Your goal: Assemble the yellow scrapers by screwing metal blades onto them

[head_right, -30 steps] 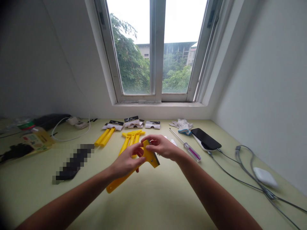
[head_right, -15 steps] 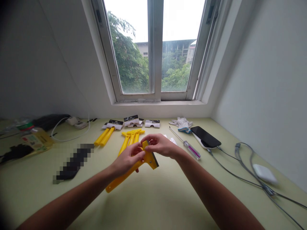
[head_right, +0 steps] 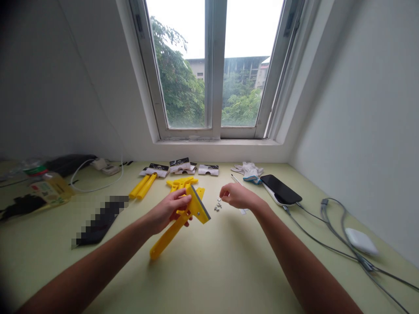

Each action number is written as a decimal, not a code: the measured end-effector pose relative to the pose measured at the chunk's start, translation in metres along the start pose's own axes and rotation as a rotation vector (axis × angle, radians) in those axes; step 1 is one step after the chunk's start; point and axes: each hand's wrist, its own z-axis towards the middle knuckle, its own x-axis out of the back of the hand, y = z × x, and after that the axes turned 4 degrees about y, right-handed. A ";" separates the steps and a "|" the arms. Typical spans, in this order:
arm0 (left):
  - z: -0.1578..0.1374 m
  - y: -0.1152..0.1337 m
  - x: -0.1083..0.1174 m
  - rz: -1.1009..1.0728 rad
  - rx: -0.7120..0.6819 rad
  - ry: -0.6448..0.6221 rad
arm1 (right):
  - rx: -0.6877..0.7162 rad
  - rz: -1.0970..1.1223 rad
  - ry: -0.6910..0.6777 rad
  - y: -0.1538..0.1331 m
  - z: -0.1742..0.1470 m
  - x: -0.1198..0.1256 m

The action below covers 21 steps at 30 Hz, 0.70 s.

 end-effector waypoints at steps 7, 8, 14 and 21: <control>-0.008 0.010 -0.005 -0.150 -0.010 0.018 | -0.106 -0.148 -0.039 0.010 0.008 -0.029; -0.009 0.011 -0.006 -0.157 -0.014 0.020 | -0.116 -0.170 -0.033 0.008 0.009 -0.032; -0.009 0.011 -0.011 -0.223 -0.056 -0.027 | -0.129 -0.254 -0.029 0.005 0.009 -0.037; -0.012 0.017 -0.011 -0.318 -0.046 -0.014 | -0.131 -0.233 -0.112 0.008 0.009 -0.033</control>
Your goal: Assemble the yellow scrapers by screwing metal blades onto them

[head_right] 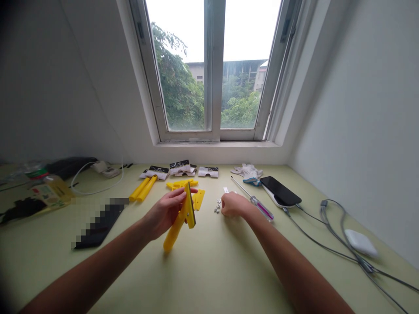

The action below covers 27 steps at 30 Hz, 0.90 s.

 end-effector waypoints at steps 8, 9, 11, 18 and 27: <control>0.003 -0.008 0.001 -0.024 0.031 -0.038 | 0.072 -0.010 0.010 0.000 0.002 -0.001; 0.003 -0.010 0.001 -0.028 0.037 -0.042 | 0.079 -0.014 0.012 -0.001 0.002 -0.002; 0.002 -0.011 -0.001 -0.037 0.041 -0.058 | 0.091 -0.021 0.014 -0.002 0.003 -0.003; 0.002 -0.007 -0.005 -0.088 0.032 -0.070 | 0.111 -0.024 0.038 0.002 -0.001 0.009; 0.012 -0.008 -0.011 -0.128 -0.054 0.075 | 0.363 0.486 0.127 -0.015 -0.034 0.060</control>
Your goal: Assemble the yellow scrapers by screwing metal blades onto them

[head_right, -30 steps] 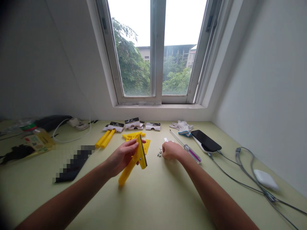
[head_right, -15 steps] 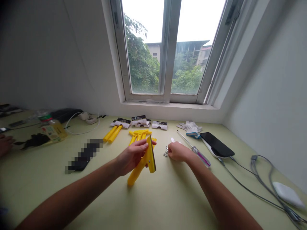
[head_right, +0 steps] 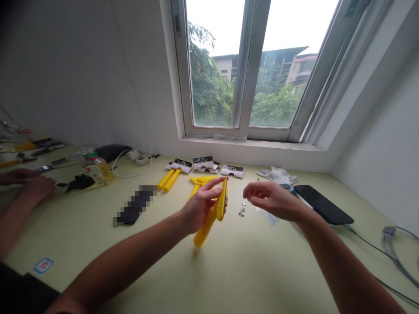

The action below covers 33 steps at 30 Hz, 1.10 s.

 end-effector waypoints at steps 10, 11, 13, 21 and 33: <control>0.006 0.005 -0.016 -0.057 -0.113 -0.073 | 0.211 0.123 0.235 -0.045 -0.009 -0.007; 0.006 0.005 -0.015 -0.065 -0.120 -0.085 | 0.225 0.126 0.262 -0.048 -0.011 -0.007; 0.007 0.005 -0.013 -0.085 -0.137 -0.088 | 0.256 0.141 0.316 -0.054 -0.013 -0.008; 0.006 0.003 -0.014 -0.136 -0.097 -0.010 | 0.286 0.210 0.402 -0.059 -0.012 -0.018; 0.003 0.005 -0.014 -0.118 -0.119 -0.024 | 0.159 0.392 0.501 -0.068 -0.010 -0.030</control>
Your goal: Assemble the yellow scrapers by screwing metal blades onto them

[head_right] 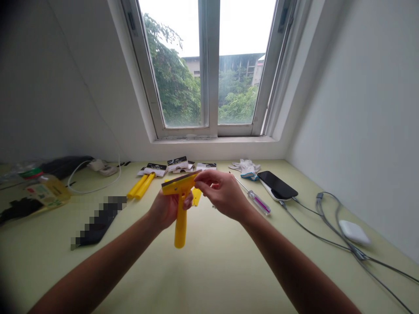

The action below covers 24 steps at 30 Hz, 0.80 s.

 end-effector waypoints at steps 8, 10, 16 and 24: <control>0.000 0.001 0.001 -0.028 -0.003 -0.005 | -0.140 0.188 -0.026 0.003 0.000 -0.005; -0.001 0.001 0.001 -0.032 0.002 -0.019 | -0.152 0.239 -0.029 0.006 0.000 -0.007; -0.002 0.001 0.001 -0.065 0.011 -0.026 | -0.140 0.321 0.023 0.012 -0.001 -0.015; -0.004 0.003 0.000 -0.082 0.016 -0.018 | -0.117 0.311 0.069 0.014 -0.005 -0.021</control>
